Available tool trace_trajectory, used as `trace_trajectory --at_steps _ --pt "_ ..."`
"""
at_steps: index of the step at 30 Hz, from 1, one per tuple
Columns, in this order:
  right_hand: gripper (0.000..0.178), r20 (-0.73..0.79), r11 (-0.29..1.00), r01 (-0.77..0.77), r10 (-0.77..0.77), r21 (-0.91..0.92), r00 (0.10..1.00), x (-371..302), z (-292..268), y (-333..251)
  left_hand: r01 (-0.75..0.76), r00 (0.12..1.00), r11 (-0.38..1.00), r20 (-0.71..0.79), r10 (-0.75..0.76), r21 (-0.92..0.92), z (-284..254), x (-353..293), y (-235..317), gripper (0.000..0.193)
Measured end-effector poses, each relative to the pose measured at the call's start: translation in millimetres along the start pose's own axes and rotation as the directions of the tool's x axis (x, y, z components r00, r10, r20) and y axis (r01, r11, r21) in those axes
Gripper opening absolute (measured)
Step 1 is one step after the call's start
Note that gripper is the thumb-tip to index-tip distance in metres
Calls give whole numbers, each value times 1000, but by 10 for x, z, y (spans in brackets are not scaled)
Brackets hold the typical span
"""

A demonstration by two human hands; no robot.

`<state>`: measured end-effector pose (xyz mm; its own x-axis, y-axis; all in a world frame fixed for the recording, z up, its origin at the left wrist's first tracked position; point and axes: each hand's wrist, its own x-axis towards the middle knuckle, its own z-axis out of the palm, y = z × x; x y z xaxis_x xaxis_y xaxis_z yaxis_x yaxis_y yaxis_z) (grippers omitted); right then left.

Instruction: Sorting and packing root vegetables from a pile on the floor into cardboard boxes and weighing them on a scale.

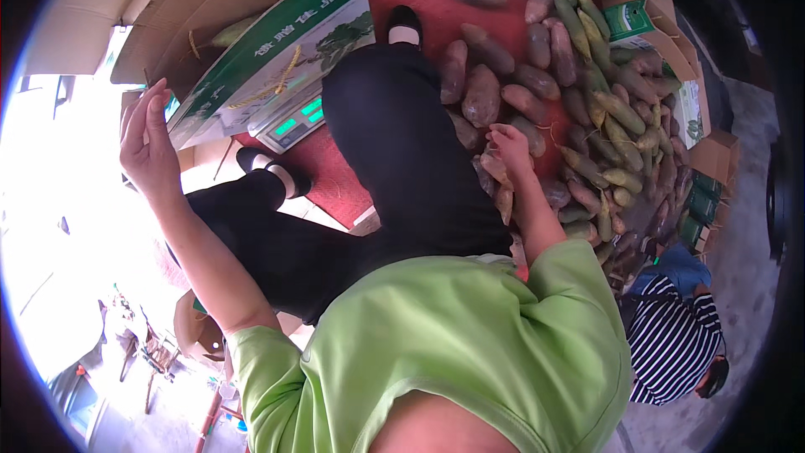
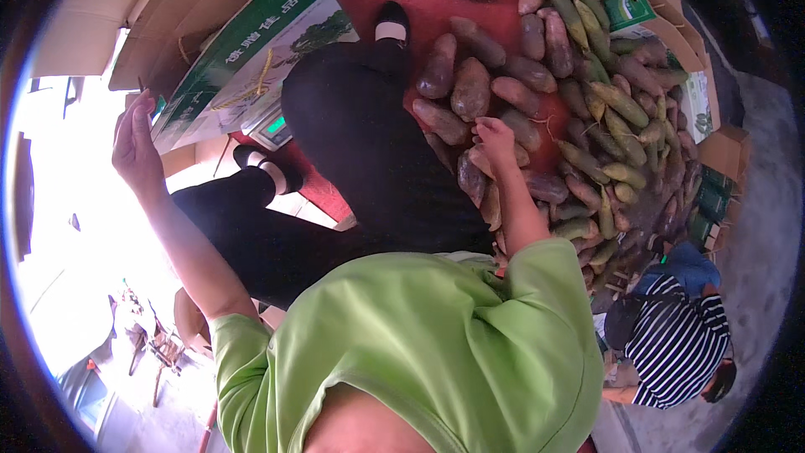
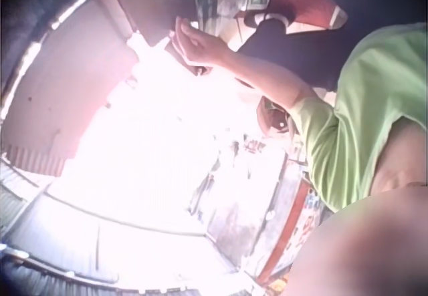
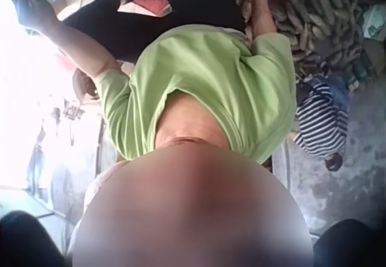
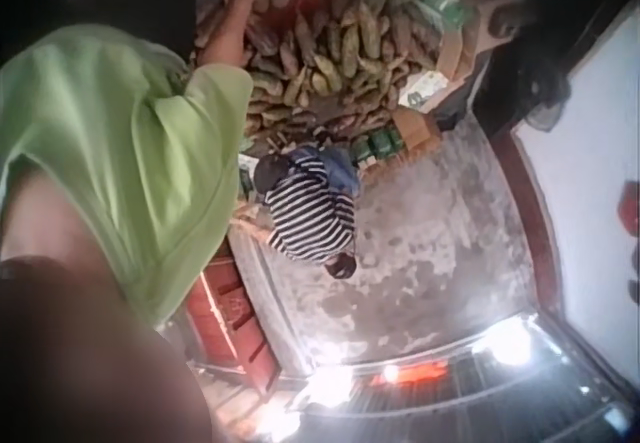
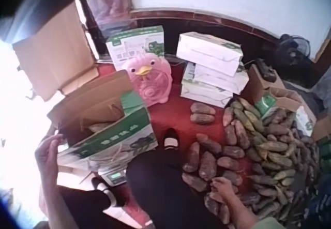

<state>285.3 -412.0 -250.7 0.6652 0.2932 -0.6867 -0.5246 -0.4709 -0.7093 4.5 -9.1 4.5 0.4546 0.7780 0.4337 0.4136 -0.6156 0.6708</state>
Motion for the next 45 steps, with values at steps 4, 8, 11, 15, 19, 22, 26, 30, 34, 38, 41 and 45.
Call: trace_trajectory --at_steps 4,8,11,15,19,22,26,30,34,38,41,45 --pt "19 2 996 83 -83 -37 997 138 -102 182 20 1000 999 22 -19 -42 35 15 -115 20" --pt "17 -14 992 111 -112 -52 994 156 -61 207 19 997 999 72 -22 44 -54 21 -69 23" --pt "17 -51 997 73 -72 22 996 21 -29 34 64 995 991 70 -72 117 -54 -1 -81 24" --pt "18 -84 995 85 -81 44 993 90 -148 108 23 996 990 80 -34 141 -37 7 -109 24" --pt "17 -122 995 102 -101 3 987 185 -300 190 82 995 983 43 -90 164 1 1 -98 25" --pt "17 -149 993 114 -115 -16 982 294 -440 213 154 986 978 41 -161 140 -5 8 -127 25" --pt "17 -166 985 168 -174 -49 971 376 -549 -72 134 990 982 26 -139 135 -63 -27 -244 26" --pt "22 -218 962 245 -267 -125 939 880 -854 -218 170 985 959 -1 -174 225 -114 16 -245 27" --pt "22 -326 912 340 -401 -230 856 1267 -1181 -585 147 989 945 -53 -137 292 -37 8 -261 28" --pt "18 -399 883 374 -463 -284 791 1667 -1559 -950 196 980 928 -99 -173 316 47 22 -271 28" --pt "18 -448 854 370 -510 -366 734 1856 -1715 -1164 238 970 897 -146 -196 372 59 35 -218 28" --pt "24 -558 968 237 -241 -81 794 2102 -1898 -1403 317 944 832 -236 -230 455 82 68 -131 30"
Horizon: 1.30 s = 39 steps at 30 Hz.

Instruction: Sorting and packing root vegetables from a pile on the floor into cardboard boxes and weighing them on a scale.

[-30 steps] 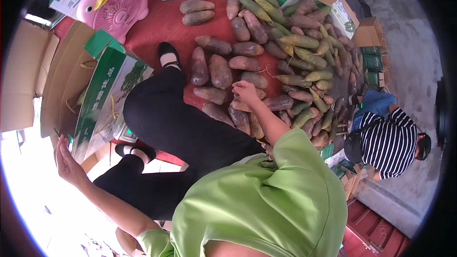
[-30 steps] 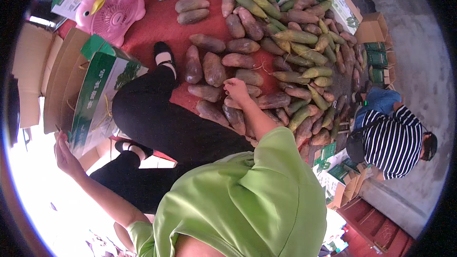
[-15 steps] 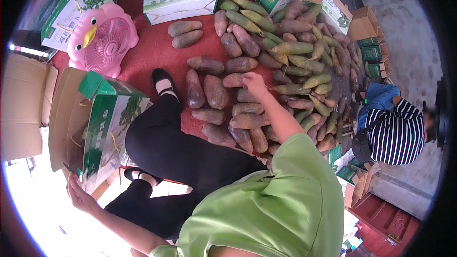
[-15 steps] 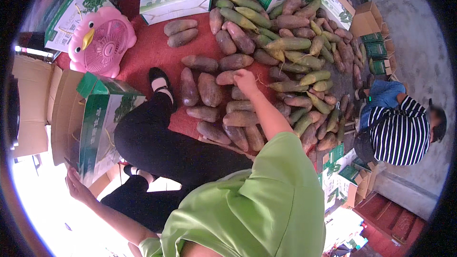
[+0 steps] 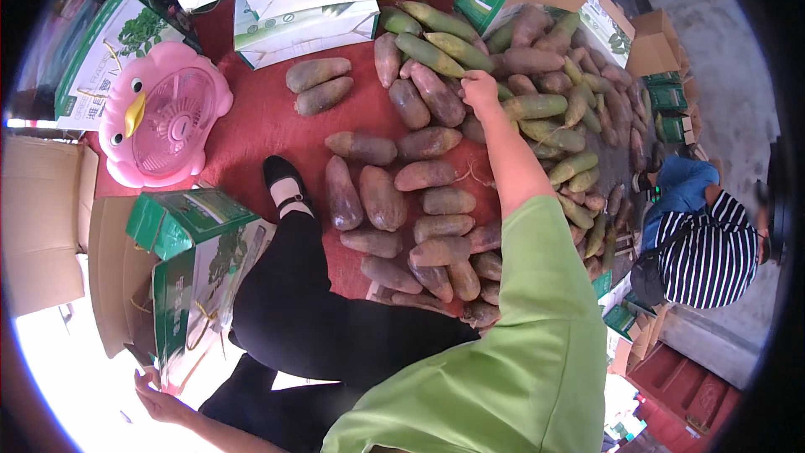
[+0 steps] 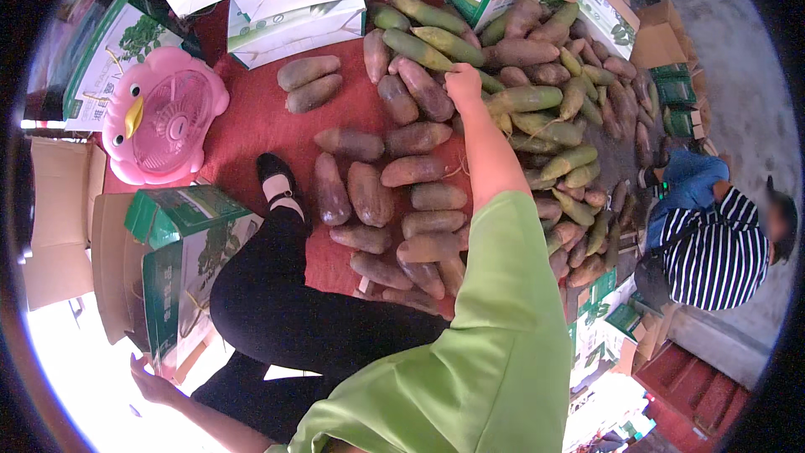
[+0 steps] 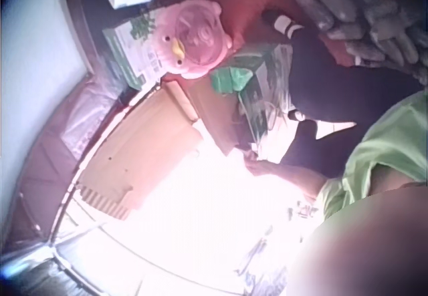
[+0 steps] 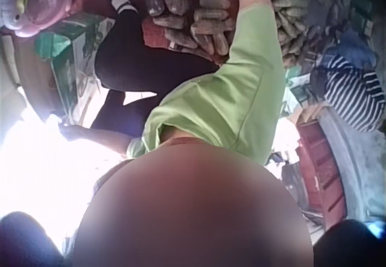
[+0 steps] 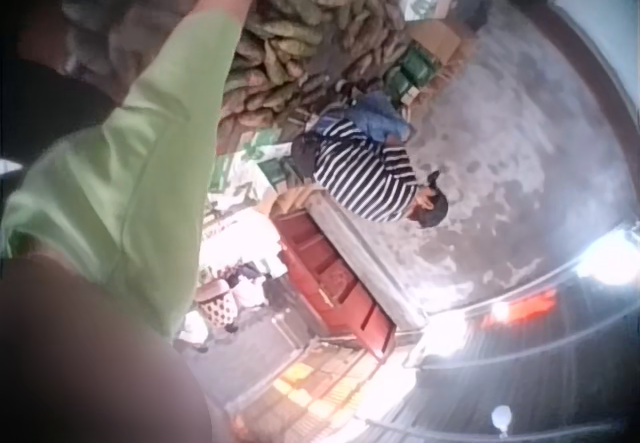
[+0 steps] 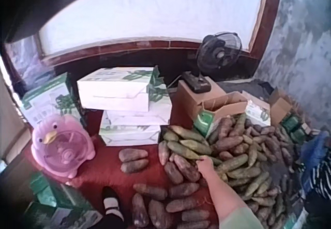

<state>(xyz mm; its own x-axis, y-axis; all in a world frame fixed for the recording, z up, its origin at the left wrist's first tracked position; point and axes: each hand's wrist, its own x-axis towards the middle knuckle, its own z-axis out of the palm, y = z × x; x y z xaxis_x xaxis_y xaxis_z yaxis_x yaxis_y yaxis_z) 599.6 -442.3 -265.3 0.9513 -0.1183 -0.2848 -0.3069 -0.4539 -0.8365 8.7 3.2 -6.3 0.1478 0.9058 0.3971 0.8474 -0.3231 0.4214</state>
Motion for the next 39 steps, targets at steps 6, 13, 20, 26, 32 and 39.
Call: trace_trajectory --at_steps 6,13,20,26,32,39 --pt "56 29 964 -253 252 80 967 401 21 63 -71 995 997 -75 73 20 32 37 -31 34" --pt "67 33 934 -338 336 120 941 608 127 168 -84 993 996 -79 87 32 37 17 16 35" --pt "41 164 924 -380 381 -38 910 759 140 207 -130 990 991 -52 130 17 68 16 22 33" --pt "29 202 951 -300 310 -79 929 688 104 158 -118 992 993 -43 119 31 73 41 0 34" --pt "47 196 958 -286 287 -37 938 346 130 -54 -69 996 997 -62 70 19 71 7 83 35" --pt "45 131 963 -174 204 -204 970 335 128 55 -82 995 996 -55 79 -42 54 -12 75 36"
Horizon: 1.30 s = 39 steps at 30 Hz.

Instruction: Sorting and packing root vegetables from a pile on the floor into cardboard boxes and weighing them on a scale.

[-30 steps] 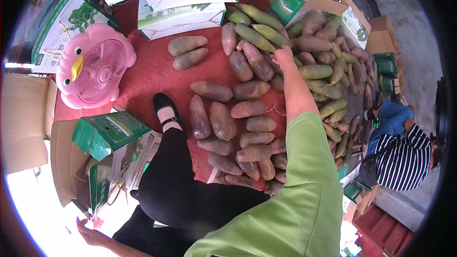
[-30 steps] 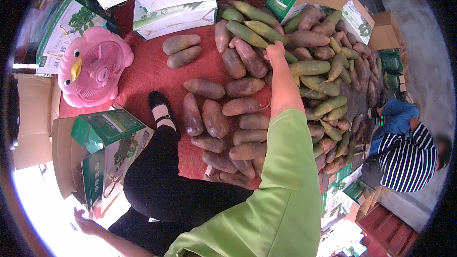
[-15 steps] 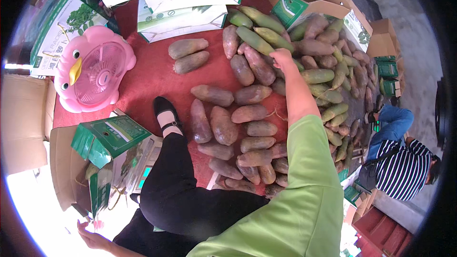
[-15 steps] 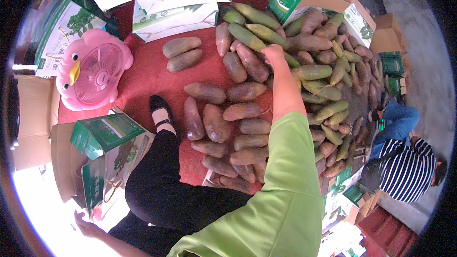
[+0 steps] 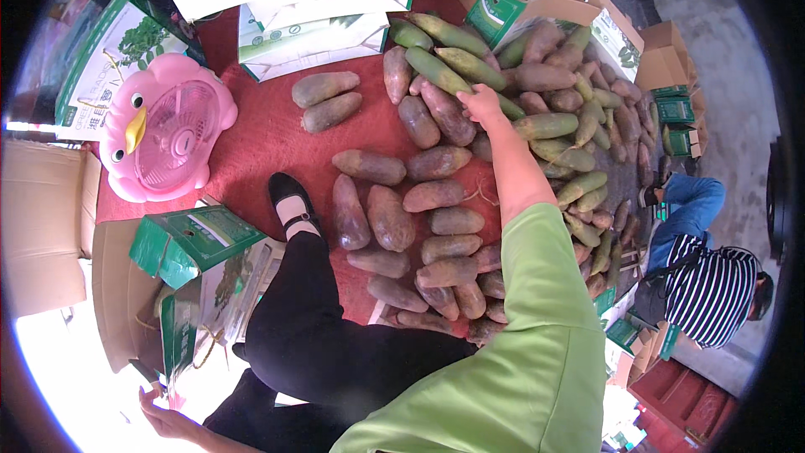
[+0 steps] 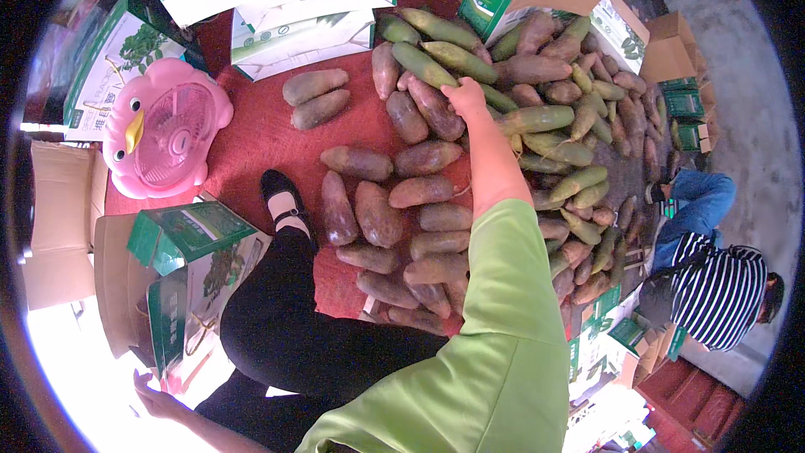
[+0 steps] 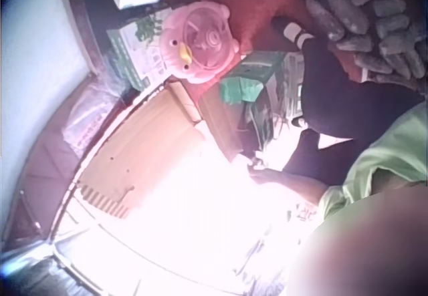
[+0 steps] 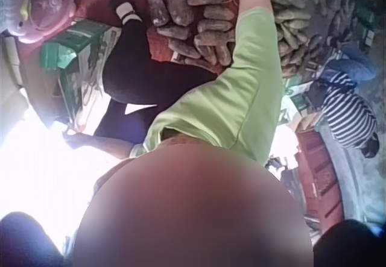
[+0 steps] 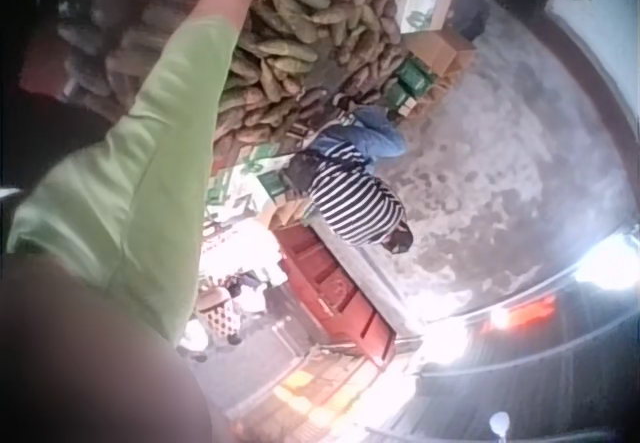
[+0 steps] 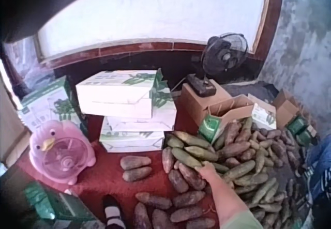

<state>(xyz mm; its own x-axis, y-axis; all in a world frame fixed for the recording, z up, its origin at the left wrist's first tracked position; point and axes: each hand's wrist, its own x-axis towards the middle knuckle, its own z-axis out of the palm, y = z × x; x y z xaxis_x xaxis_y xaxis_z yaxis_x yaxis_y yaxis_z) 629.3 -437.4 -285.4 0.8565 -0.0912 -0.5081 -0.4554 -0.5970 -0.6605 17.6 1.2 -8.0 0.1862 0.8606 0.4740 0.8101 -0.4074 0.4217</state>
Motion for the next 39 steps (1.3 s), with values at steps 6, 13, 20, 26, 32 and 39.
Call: trace_trajectory --at_steps 6,13,20,26,32,39 --pt "58 -46 908 194 -226 -371 973 -45 63 -18 -12 1000 999 5 13 -46 -6 -15 -5 37" --pt "62 -118 875 149 -226 -460 967 -369 181 -209 -14 1000 995 8 15 -99 -43 -42 9 36" --pt "44 -122 988 109 -95 113 988 -421 54 133 -191 968 966 131 216 -176 -29 -79 -77 33" --pt "32 144 906 -134 82 400 986 -1053 19 320 -71 983 967 146 109 -246 -147 -128 -226 25" --pt "36 259 916 -278 205 290 944 -1614 -252 574 -272 930 932 183 319 -239 -122 -106 145 21" --pt "35 277 936 -266 199 231 940 -2062 -185 543 -273 926 900 160 341 -340 -229 -126 179 23"
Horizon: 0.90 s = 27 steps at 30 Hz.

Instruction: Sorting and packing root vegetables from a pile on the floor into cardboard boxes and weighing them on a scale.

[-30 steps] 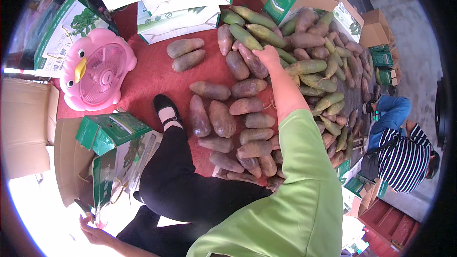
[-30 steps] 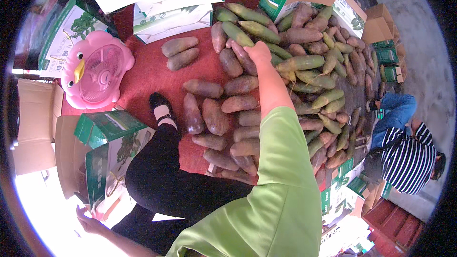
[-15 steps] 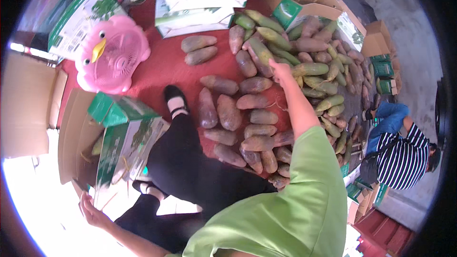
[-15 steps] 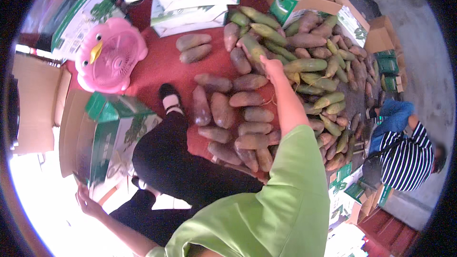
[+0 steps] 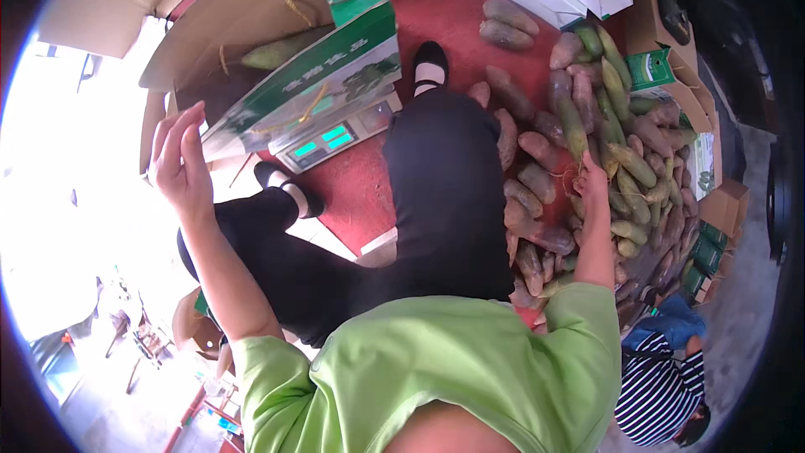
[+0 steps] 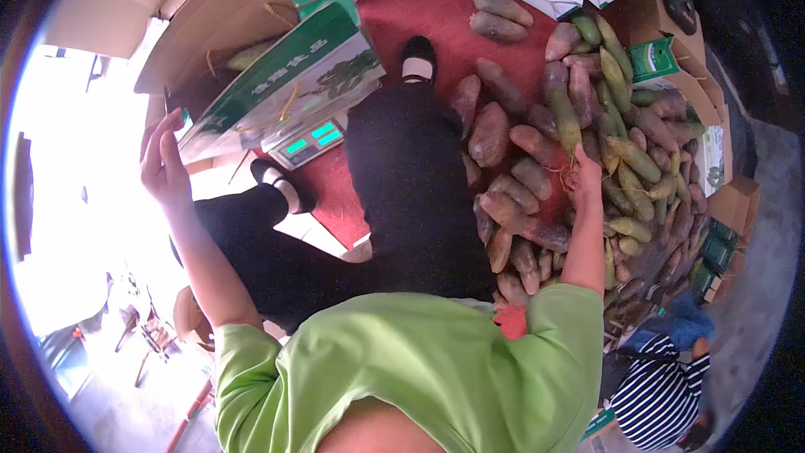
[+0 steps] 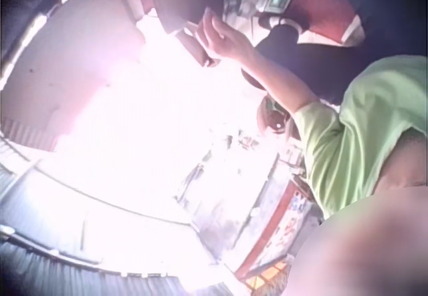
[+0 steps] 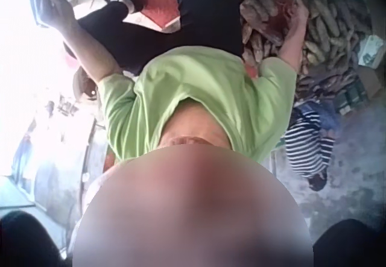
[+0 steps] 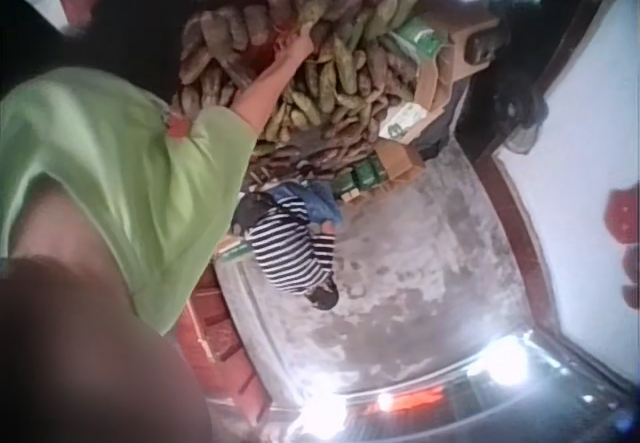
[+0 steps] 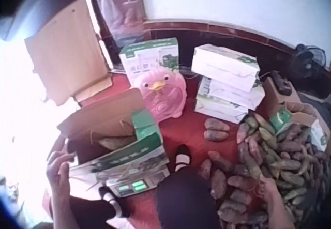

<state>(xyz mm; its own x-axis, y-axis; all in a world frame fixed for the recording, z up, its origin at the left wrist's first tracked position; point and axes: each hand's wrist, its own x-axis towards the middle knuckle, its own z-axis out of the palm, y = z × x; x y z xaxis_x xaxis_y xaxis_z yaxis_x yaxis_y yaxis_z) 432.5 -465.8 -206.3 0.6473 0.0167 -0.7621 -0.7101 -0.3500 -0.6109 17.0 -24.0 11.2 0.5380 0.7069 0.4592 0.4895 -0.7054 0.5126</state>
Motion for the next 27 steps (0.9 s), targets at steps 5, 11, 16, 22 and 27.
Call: trace_trajectory --at_steps 5,11,16,22,27 --pt "34 13 992 78 -77 -98 997 -157 118 -105 -59 995 993 -82 51 -102 -38 -34 -4 17" --pt "29 53 974 150 -143 -169 988 -253 181 -255 -25 996 993 -84 15 -117 -20 -25 -49 18" --pt "29 56 981 161 -156 -106 986 -161 239 -167 5 995 989 -97 -20 -145 -159 -25 -109 22" --pt "27 98 953 273 -262 -132 960 -362 290 -137 -54 998 998 -42 53 -38 -157 0 -70 15" --pt "27 177 859 457 -425 -232 888 -907 558 -760 -56 994 996 91 62 -67 -192 -12 159 8"
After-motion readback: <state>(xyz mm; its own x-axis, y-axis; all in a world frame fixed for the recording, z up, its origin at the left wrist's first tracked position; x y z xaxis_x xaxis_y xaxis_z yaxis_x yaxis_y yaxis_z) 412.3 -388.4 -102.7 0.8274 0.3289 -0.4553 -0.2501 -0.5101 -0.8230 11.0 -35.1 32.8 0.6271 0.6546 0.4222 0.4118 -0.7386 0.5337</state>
